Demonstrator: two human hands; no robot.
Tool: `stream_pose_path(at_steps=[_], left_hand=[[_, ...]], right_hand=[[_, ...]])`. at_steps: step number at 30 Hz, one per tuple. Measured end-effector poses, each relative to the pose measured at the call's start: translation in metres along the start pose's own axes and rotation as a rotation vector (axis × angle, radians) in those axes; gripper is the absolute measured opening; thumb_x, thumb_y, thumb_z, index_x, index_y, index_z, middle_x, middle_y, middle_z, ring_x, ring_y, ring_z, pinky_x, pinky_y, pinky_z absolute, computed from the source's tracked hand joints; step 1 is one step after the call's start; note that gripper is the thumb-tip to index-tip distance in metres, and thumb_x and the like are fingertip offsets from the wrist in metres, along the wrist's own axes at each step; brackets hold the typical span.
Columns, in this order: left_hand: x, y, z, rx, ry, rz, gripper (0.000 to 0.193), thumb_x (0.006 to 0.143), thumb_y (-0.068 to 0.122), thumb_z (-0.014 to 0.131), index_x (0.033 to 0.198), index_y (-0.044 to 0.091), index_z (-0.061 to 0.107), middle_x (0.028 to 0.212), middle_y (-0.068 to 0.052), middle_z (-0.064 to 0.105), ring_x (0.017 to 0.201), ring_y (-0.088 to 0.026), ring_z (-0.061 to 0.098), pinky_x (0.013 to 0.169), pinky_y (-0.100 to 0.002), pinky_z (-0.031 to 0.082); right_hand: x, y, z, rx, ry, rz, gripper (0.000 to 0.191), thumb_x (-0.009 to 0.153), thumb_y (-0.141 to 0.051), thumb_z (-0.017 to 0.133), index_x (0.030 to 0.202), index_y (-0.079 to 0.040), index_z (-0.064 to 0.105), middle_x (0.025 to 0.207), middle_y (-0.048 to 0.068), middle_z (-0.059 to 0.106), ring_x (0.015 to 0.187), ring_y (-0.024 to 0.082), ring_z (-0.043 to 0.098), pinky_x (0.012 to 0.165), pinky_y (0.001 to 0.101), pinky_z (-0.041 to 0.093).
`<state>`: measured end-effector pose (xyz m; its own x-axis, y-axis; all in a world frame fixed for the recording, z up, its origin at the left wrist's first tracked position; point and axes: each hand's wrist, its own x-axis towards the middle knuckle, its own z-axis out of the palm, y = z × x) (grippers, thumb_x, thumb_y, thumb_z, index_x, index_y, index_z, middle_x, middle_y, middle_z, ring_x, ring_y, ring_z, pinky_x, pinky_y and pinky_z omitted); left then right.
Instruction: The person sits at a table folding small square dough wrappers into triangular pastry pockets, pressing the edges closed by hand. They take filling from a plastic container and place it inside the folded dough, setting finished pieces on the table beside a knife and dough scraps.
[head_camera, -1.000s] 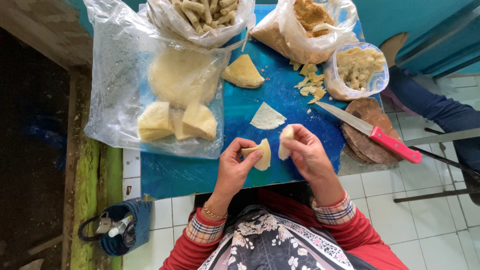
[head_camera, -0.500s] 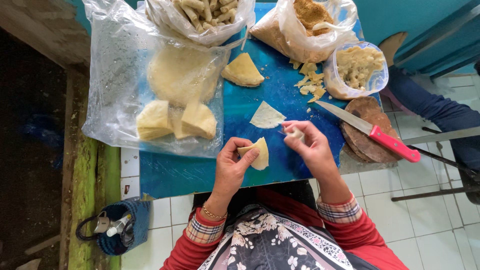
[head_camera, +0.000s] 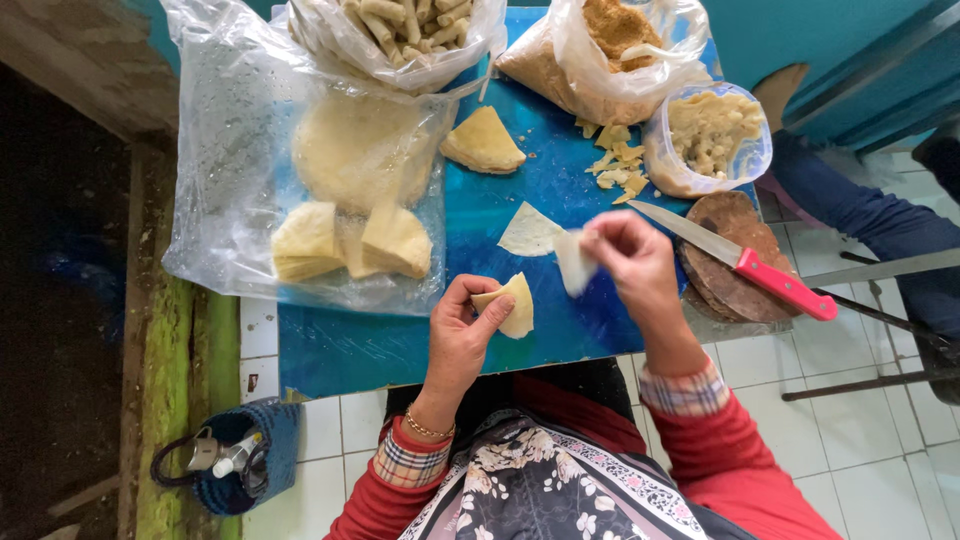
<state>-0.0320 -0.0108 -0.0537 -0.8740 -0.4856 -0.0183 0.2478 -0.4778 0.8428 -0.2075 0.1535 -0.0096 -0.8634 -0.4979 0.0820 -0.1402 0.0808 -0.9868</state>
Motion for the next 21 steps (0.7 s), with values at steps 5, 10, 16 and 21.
stream_pose_path(at_steps=[5, 10, 16, 21], left_hand=[[-0.002, 0.002, 0.001, -0.019, 0.028, 0.010, 0.013, 0.095, 0.002, 0.074, 0.104, 0.002, 0.064, 0.093, -0.002, 0.069, 0.083, -0.007, 0.065, 0.073, -0.023, 0.054], [-0.004, 0.002, 0.003, -0.036, 0.053, 0.008, 0.014, 0.095, 0.002, 0.074, 0.105, 0.002, 0.064, 0.093, -0.002, 0.069, 0.083, -0.007, 0.065, 0.072, -0.023, 0.054], [-0.004, 0.002, 0.003, -0.047, 0.052, 0.026, 0.016, 0.095, 0.002, 0.074, 0.106, 0.002, 0.063, 0.096, -0.001, 0.068, 0.086, -0.006, 0.065, 0.074, -0.023, 0.054], [-0.006, 0.003, 0.003, -0.080, 0.047, 0.031, 0.015, 0.096, 0.003, 0.073, 0.106, 0.002, 0.063, 0.096, -0.001, 0.068, 0.086, -0.006, 0.064, 0.074, -0.023, 0.054]], right_hand=[[0.006, -0.016, 0.035, -0.672, 0.084, -0.547, 0.010, 0.095, -0.006, 0.076, 0.103, -0.006, 0.070, 0.096, 0.009, 0.071, 0.082, 0.021, 0.070, 0.071, 0.0318, 0.057], [-0.011, -0.023, 0.063, -0.949, -0.038, -0.641, 0.014, 0.088, -0.012, 0.079, 0.096, -0.006, 0.069, 0.087, 0.010, 0.069, 0.080, 0.033, 0.068, 0.067, 0.0403, 0.054], [-0.019, -0.026, 0.061, -0.731, -0.143, -0.471, 0.015, 0.090, -0.014, 0.077, 0.102, -0.005, 0.072, 0.090, 0.010, 0.070, 0.076, 0.026, 0.071, 0.068, 0.0357, 0.056], [0.001, -0.036, 0.038, -0.646, -0.025, -0.408, 0.011, 0.097, -0.011, 0.072, 0.106, -0.007, 0.075, 0.098, 0.010, 0.072, 0.080, 0.023, 0.072, 0.070, 0.0329, 0.057]])
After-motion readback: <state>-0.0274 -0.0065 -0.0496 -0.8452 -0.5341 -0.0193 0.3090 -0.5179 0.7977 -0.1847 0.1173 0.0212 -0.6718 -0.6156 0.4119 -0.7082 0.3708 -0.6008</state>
